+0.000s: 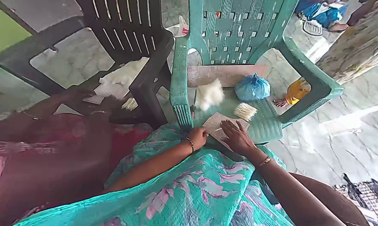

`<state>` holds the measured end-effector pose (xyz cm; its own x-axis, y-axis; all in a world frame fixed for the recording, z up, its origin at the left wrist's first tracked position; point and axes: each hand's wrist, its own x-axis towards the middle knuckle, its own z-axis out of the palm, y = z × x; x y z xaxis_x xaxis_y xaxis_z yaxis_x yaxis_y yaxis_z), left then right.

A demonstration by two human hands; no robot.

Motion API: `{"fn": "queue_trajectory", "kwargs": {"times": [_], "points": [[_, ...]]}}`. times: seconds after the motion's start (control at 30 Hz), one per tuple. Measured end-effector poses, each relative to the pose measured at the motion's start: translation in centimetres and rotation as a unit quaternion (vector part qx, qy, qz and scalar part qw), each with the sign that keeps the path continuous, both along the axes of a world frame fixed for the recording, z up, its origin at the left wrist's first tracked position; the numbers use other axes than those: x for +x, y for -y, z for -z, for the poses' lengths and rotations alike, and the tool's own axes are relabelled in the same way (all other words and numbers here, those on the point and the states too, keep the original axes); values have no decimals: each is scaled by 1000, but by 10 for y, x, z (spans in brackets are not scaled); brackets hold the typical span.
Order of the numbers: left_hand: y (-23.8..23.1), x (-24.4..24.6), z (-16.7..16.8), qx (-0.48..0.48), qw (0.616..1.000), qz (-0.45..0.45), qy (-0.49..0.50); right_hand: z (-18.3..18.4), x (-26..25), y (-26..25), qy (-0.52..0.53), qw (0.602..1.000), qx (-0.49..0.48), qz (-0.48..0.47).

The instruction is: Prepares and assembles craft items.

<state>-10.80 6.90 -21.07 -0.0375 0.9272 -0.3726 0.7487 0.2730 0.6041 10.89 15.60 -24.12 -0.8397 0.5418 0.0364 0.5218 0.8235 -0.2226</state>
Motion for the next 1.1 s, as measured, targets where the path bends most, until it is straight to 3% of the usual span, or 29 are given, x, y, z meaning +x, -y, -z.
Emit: {"fn": "queue_trajectory", "kwargs": {"times": [0.17,0.27,0.43,0.5,0.57,0.67,0.8,1.1], "points": [[-1,0,-2,-30,999,25,-23,-4,-23,7,101,993,-62,3],[2,3,-4,-42,997,51,-27,-16,-9,24,164,982,-91,2],[5,11,-2,-45,994,94,-22,-10,20,47,166,983,-79,-11],[6,13,-1,-44,993,105,-17,-6,31,52,99,994,-25,-31],[8,12,-2,-31,993,111,-6,2,39,50,-66,995,56,-49],[12,12,-9,-12,994,104,13,0,42,44,-183,979,86,5],[14,11,-15,27,995,98,26,-8,33,35,-187,975,101,65],[15,15,-21,89,987,131,28,-2,29,30,-233,960,151,46]]}}
